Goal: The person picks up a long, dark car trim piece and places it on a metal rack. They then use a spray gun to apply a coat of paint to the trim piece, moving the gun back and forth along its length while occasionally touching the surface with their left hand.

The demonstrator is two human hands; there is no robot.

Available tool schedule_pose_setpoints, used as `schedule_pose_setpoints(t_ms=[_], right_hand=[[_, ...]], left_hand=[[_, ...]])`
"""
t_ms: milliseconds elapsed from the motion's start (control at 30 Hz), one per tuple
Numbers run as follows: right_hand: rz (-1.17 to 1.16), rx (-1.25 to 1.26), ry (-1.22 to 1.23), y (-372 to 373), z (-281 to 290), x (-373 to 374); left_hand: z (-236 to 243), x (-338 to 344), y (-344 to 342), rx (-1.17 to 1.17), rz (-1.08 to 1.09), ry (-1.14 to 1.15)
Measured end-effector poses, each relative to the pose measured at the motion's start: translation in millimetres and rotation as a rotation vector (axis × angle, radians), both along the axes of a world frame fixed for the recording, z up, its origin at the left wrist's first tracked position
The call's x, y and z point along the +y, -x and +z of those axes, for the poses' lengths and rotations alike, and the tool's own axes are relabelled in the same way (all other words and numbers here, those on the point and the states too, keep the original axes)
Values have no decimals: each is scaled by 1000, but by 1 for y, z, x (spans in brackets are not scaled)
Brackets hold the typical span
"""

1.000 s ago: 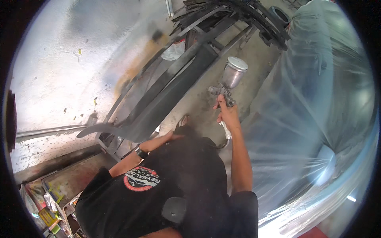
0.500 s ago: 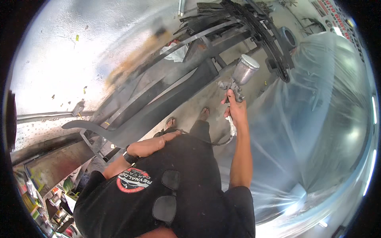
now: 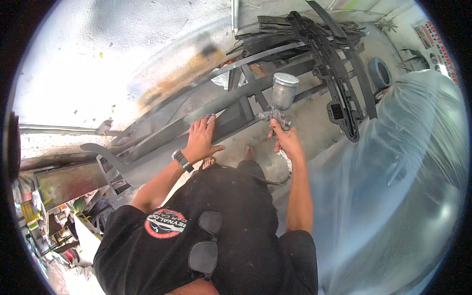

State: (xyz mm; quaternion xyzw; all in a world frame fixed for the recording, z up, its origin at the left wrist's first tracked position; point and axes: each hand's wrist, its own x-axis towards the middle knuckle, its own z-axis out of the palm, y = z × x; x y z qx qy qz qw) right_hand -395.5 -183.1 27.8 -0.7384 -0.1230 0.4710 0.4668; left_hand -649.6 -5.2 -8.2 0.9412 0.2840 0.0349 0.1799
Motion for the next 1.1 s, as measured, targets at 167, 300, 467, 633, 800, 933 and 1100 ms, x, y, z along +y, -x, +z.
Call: schedule_pose_setpoints(t_ms=[167, 300, 467, 633, 800, 933, 1100], right_hand=[[111, 12, -43, -39, 6, -4], [152, 37, -97, -56, 11, -1], [172, 94, -136, -68, 5, 3], [174, 88, -131, -67, 8, 10], [180, 85, -123, -58, 12, 16], [155, 82, -127, -53, 19, 31], [68, 97, -112, -45, 23, 22]], left_hand=[[-2, 5, -10, 184, 22, 28], [5, 7, -11, 225, 35, 45], [6, 6, -9, 197, 64, 13], [-1, 13, -12, 134, 75, -20], [4, 10, -12, 111, 102, 1], [-5, 15, -15, 41, 87, -3], [6, 13, -11, 20, 50, 14]])
